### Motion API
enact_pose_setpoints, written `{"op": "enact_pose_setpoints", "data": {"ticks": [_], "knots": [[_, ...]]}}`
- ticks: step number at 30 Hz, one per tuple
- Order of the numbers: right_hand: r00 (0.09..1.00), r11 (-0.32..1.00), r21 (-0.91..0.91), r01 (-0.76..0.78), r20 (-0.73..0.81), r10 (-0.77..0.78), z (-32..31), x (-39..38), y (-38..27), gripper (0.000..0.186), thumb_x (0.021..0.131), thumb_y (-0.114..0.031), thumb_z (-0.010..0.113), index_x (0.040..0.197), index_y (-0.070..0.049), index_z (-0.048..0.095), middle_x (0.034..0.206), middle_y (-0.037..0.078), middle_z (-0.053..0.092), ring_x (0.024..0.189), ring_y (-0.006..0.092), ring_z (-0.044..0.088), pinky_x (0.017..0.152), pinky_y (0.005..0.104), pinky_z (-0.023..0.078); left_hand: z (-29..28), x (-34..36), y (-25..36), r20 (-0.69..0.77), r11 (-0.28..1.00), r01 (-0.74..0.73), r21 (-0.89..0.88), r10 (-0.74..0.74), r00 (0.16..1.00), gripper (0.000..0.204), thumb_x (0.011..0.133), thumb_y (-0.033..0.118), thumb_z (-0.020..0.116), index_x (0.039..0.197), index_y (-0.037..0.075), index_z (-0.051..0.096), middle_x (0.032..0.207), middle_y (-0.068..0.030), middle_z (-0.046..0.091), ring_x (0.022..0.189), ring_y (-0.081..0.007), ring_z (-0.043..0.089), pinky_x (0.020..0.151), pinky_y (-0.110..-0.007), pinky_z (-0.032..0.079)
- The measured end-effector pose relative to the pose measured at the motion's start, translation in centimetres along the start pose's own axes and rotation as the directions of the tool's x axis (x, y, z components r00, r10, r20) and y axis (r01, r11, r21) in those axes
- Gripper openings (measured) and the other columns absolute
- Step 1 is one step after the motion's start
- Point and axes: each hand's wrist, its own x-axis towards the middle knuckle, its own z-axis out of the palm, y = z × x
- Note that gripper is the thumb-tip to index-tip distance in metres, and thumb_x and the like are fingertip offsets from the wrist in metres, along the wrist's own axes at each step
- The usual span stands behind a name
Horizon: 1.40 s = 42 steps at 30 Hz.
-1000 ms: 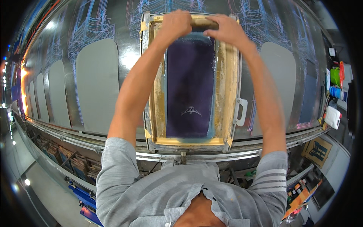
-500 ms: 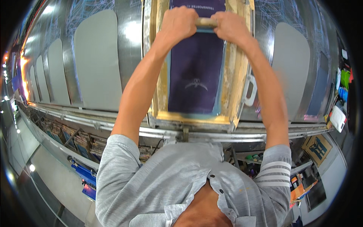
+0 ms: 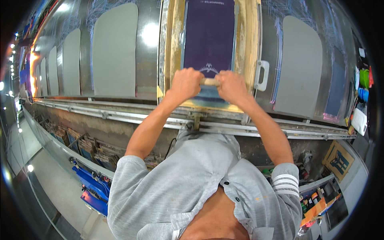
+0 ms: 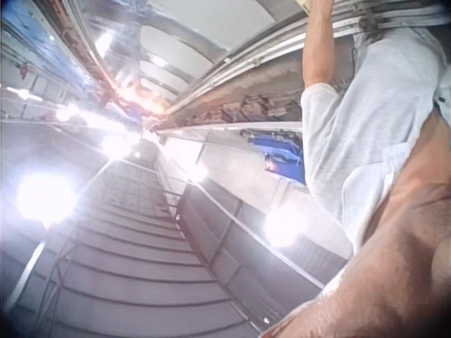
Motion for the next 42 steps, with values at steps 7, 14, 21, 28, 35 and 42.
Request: {"op": "enact_pose_setpoints", "data": {"ticks": [7,14,21,28,35,42], "knots": [[0.990,0.986,-0.139,-0.092,-0.115,0.077,-10.6,21.0,10.8,0.026,0.076,-0.016,0.069,0.101,-0.015,0.074,0.097,0.014,0.072,0.095,0.0364,0.069,0.082,0.0487,0.055,-8.7,23.3,-7.7,-0.253,0.989,-0.014,0.149,0.051,0.966,0.018,0.074,0.013,0.067,0.088,0.010,0.078,0.086,-0.0200,0.073,0.084,-0.0373,0.072,0.076,-0.048,0.058],[0.996,0.955,-0.290,-0.059,-0.076,0.039,-16.1,30.6,15.9,0.034,0.072,-0.019,0.064,0.103,-0.017,0.078,0.089,0.019,0.073,0.084,0.0401,0.071,0.075,0.0490,0.057,-13.2,34.6,-10.1,-0.264,0.992,0.031,0.126,0.004,0.965,0.021,0.075,0.019,0.064,0.079,0.002,0.076,0.081,-0.0257,0.071,0.080,-0.0420,0.072,0.072,-0.052,0.057],[0.989,0.990,-0.141,-0.024,-0.149,0.003,-8.7,19.7,10.8,0.025,0.077,-0.013,0.060,0.097,-0.014,0.075,0.096,0.014,0.073,0.091,0.0359,0.071,0.078,0.0484,0.057,-8.1,21.5,-6.5,-0.201,0.990,0.008,0.140,0.021,0.979,0.029,0.073,0.009,0.062,0.094,0.019,0.080,0.081,-0.0159,0.073,0.079,-0.0360,0.072,0.072,-0.048,0.058],[0.995,0.992,-0.114,0.054,-0.074,-0.063,-0.7,2.0,1.3,0.009,0.076,-0.006,0.062,0.080,-0.008,0.070,0.082,0.010,0.066,0.087,0.0300,0.067,0.089,0.0447,0.051,0.0,2.0,0.2,-0.100,0.997,0.049,-0.066,-0.055,0.993,0.016,0.072,0.002,0.064,0.080,0.011,0.076,0.075,-0.0145,0.071,0.070,-0.0351,0.071,0.061,-0.046,0.055],[1.000,0.999,0.036,0.016,0.004,-0.016,1.2,-2.1,-0.4,0.012,0.073,-0.005,0.063,0.082,-0.008,0.070,0.083,0.011,0.067,0.084,0.0315,0.067,0.085,0.0458,0.053,1.1,-2.2,1.5,-0.002,0.997,0.035,-0.068,-0.035,0.999,0.010,0.070,0.004,0.066,0.074,0.009,0.073,0.073,-0.0167,0.068,0.071,-0.0365,0.069,0.060,-0.049,0.053],[0.992,0.990,-0.140,-0.033,-0.129,0.015,-8.3,16.7,9.1,0.026,0.076,-0.011,0.059,0.097,-0.012,0.074,0.099,0.014,0.073,0.096,0.0353,0.069,0.083,0.0483,0.057,-6.4,19.2,-6.2,-0.254,0.993,-0.060,0.104,0.085,0.963,0.017,0.072,0.011,0.066,0.083,0.012,0.078,0.081,-0.0211,0.071,0.082,-0.0390,0.072,0.072,-0.048,0.058]]}}
